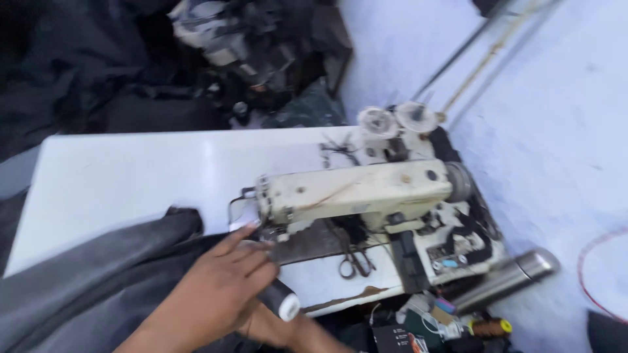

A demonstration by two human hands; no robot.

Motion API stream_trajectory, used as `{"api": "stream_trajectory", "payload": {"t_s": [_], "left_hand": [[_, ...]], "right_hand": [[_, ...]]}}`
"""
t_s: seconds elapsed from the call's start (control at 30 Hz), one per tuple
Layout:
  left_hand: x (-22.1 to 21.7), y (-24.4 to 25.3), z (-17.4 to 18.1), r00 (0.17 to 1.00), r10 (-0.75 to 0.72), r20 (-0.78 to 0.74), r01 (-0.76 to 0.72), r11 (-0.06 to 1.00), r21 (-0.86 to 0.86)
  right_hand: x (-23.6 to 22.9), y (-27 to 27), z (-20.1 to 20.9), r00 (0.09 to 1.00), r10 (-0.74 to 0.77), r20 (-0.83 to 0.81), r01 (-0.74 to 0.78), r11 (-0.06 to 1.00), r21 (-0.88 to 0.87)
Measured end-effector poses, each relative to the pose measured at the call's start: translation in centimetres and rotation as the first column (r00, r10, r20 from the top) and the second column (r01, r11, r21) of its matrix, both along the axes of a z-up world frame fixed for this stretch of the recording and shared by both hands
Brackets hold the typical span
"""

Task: The person places a pair of black distressed jeans under an industrial sewing machine and sews along the waistband area, guiding the fabric with both hands. They reposition the jeans, work the machine pedal, and pull the garment free of the needle area while trimming loose threads.

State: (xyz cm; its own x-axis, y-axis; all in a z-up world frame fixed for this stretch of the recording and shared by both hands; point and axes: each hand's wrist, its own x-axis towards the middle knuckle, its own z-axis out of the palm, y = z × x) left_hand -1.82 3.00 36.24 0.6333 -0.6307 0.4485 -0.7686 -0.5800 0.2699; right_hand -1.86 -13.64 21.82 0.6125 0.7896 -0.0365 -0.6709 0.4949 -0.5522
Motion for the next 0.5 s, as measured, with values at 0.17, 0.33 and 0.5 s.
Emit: {"api": "stream_trajectory", "payload": {"t_s": [0.17,0.33,0.5], "left_hand": [[3.1,1.9,0.4,0.888,0.357,-0.288,-0.342,0.934,0.104],[5.1,4.2,3.2,0.541,0.582,-0.608,-0.481,0.806,0.343],[6.0,5.2,2.4,0.407,0.565,-0.718,-0.517,0.790,0.329]], "right_hand": [[-1.0,-6.4,-10.0,0.955,0.182,0.234,-0.103,0.943,-0.316],[0.8,-13.0,-8.1,0.976,-0.074,0.204,0.131,0.950,-0.284],[4.3,-15.4,-1.4,0.241,-0.121,0.963,0.965,-0.081,-0.251]]}}
